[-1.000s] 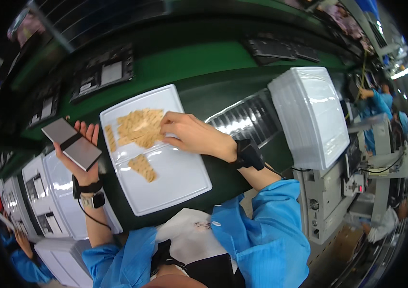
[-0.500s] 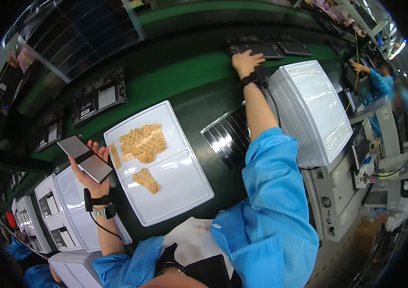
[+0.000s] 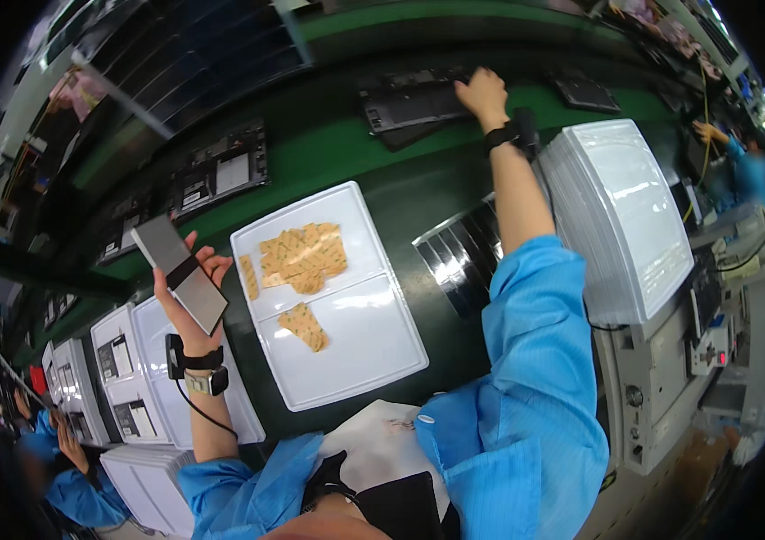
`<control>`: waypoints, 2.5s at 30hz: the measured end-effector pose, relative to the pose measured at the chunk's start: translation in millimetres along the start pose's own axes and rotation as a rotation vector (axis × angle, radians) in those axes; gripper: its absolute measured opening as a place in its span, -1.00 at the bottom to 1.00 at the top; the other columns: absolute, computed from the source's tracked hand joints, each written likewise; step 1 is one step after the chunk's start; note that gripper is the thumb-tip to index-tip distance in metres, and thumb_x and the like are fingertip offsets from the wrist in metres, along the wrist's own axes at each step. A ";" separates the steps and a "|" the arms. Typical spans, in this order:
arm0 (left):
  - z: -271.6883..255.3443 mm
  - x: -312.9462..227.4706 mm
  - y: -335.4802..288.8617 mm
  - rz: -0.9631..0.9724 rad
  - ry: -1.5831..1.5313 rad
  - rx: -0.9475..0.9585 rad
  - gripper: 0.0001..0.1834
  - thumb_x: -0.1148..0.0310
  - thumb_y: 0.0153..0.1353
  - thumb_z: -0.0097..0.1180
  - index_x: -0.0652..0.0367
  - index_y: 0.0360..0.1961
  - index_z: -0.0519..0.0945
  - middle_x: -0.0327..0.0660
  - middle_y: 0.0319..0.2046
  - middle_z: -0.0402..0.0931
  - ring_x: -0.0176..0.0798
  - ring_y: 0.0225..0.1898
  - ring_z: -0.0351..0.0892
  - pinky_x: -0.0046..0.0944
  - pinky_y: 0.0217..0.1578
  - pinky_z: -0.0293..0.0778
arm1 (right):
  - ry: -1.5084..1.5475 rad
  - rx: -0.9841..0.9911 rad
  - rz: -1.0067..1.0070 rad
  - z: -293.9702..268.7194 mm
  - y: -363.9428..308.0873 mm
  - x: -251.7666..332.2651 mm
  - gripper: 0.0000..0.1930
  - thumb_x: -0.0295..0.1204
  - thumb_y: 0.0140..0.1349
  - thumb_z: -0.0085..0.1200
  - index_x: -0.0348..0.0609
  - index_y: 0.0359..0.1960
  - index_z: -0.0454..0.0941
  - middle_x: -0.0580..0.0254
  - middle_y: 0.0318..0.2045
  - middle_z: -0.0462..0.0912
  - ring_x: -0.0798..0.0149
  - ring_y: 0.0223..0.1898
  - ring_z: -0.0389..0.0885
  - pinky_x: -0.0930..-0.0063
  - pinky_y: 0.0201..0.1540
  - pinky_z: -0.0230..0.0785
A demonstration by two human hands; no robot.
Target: Applying adhesive strips to battery components and scanning them on a production line.
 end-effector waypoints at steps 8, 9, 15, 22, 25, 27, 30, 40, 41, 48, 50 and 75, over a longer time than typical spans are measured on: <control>39.5 -41.2 46.8 -0.012 0.996 0.364 -0.17 0.20 0.21 0.43 0.37 0.41 0.37 -0.08 0.16 0.54 -0.22 0.03 0.58 -0.25 0.11 0.47 | 0.233 0.117 -0.034 34.8 -57.3 66.4 -0.28 -0.05 0.06 0.47 -0.30 0.12 0.51 -0.28 -0.03 0.65 -0.30 0.06 0.62 0.01 0.15 0.50; 57.5 -38.1 71.0 0.053 1.348 0.489 -0.09 0.09 0.06 0.53 0.37 0.35 0.44 0.07 0.17 0.57 -0.08 0.15 0.59 -0.22 0.23 0.42 | 0.250 0.130 -0.022 30.8 -71.6 81.5 -0.26 -0.02 0.06 0.47 -0.32 0.11 0.49 -0.30 -0.03 0.65 -0.32 0.05 0.61 0.01 0.15 0.50; 127.3 35.6 156.2 0.695 1.821 0.679 0.05 -0.08 -0.19 0.51 0.10 0.37 0.45 -0.02 0.00 0.55 0.05 0.09 0.54 -0.05 0.20 0.34 | 0.845 0.288 -0.149 -54.8 -105.6 153.6 -0.41 -0.05 0.35 0.22 -0.35 0.17 0.53 -0.17 -0.07 0.70 0.03 -0.03 0.70 0.23 0.02 0.52; 141.4 119.7 224.1 0.557 1.698 0.555 0.21 -0.50 -0.05 0.30 -0.10 0.55 0.23 0.11 0.52 0.15 0.21 0.54 0.07 0.23 0.49 -0.04 | 0.911 0.101 -0.134 -80.4 -115.5 91.4 -0.41 -0.52 0.17 0.40 -0.32 0.24 0.48 0.00 -0.19 0.80 0.38 -0.21 0.78 0.52 -0.15 0.57; 57.0 153.1 245.2 0.382 1.898 0.373 0.10 -0.56 0.12 0.05 -0.08 0.53 0.28 0.15 0.53 0.09 0.33 0.54 0.01 0.32 0.48 -0.05 | 0.718 0.132 -0.079 -94.3 -121.7 66.5 -0.36 -0.52 0.15 0.41 -0.22 0.29 0.46 0.06 -0.23 0.81 0.41 -0.26 0.78 0.53 -0.18 0.55; 51.1 166.9 226.1 0.397 2.011 0.352 -0.05 -0.46 0.33 -0.13 -0.05 0.54 0.27 0.26 0.53 0.05 0.35 0.54 0.01 0.21 0.48 0.03 | 0.746 0.094 -0.016 -77.5 -123.7 37.5 -0.34 -0.43 0.07 0.47 -0.15 0.24 0.48 0.01 -0.26 0.80 0.24 -0.32 0.81 0.40 -0.22 0.58; 58.7 166.0 190.5 0.476 2.057 0.354 -0.17 -0.34 0.41 -0.15 -0.01 0.50 0.35 0.29 0.46 0.18 0.34 0.52 0.06 0.19 0.47 0.08 | 0.635 0.077 -0.001 -73.6 -113.5 34.4 -0.35 -0.39 0.04 0.49 -0.12 0.20 0.50 0.06 -0.30 0.80 0.21 -0.35 0.80 0.36 -0.24 0.56; 112.9 194.9 195.8 0.485 1.426 0.338 -0.49 0.42 0.08 0.44 0.15 0.08 0.57 0.01 0.06 0.61 0.01 0.01 0.67 -0.09 0.06 0.55 | 0.468 0.099 -0.146 -32.3 -55.2 70.6 -0.35 -0.31 0.00 0.53 -0.03 0.19 0.56 0.13 -0.46 0.66 0.03 -0.37 0.70 0.20 -0.20 0.55; 114.0 193.1 198.3 0.450 1.329 0.330 -0.44 0.48 0.03 0.49 0.13 0.09 0.56 -0.04 0.08 0.63 -0.10 -0.01 0.71 -0.16 0.01 0.59 | 0.515 0.134 -0.178 -27.5 -50.9 69.9 -0.34 -0.32 0.00 0.53 -0.05 0.20 0.57 0.12 -0.44 0.67 0.05 -0.36 0.71 0.21 -0.19 0.55; 113.3 187.0 201.8 0.232 1.062 0.304 -0.36 0.70 0.06 0.39 0.21 0.22 0.51 -0.12 0.07 0.60 -0.27 -0.12 0.74 -0.34 -0.06 0.68 | 0.573 0.194 -0.259 -1.9 -35.4 67.9 -0.31 -0.27 -0.02 0.54 -0.11 0.20 0.59 0.14 -0.40 0.69 0.11 -0.31 0.71 0.27 -0.14 0.56; 110.0 182.2 203.0 0.244 1.075 0.312 -0.29 0.74 0.05 0.37 0.18 0.27 0.48 -0.08 0.03 0.62 -0.28 -0.14 0.74 -0.36 -0.05 0.68 | 0.576 0.197 -0.298 1.8 -33.9 73.3 -0.30 -0.25 -0.04 0.55 -0.11 0.20 0.60 0.14 -0.38 0.70 0.09 -0.29 0.72 0.27 -0.12 0.56; 61.8 115.6 246.8 0.441 1.837 0.593 0.24 -0.25 -0.34 0.61 0.12 0.39 0.42 0.11 0.33 0.37 0.25 0.38 0.29 0.08 0.40 0.27 | 0.413 0.313 -0.930 18.5 -59.4 146.3 -0.06 0.03 -0.09 0.56 -0.23 0.29 0.48 -0.12 0.20 0.53 -0.09 0.26 0.49 0.15 0.33 0.37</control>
Point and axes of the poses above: each hand's wrist, its own y-axis towards the middle knuckle, its own z-axis out of the palm, x = y × z, the point moved 1 cm from there along y, towards the middle knuckle
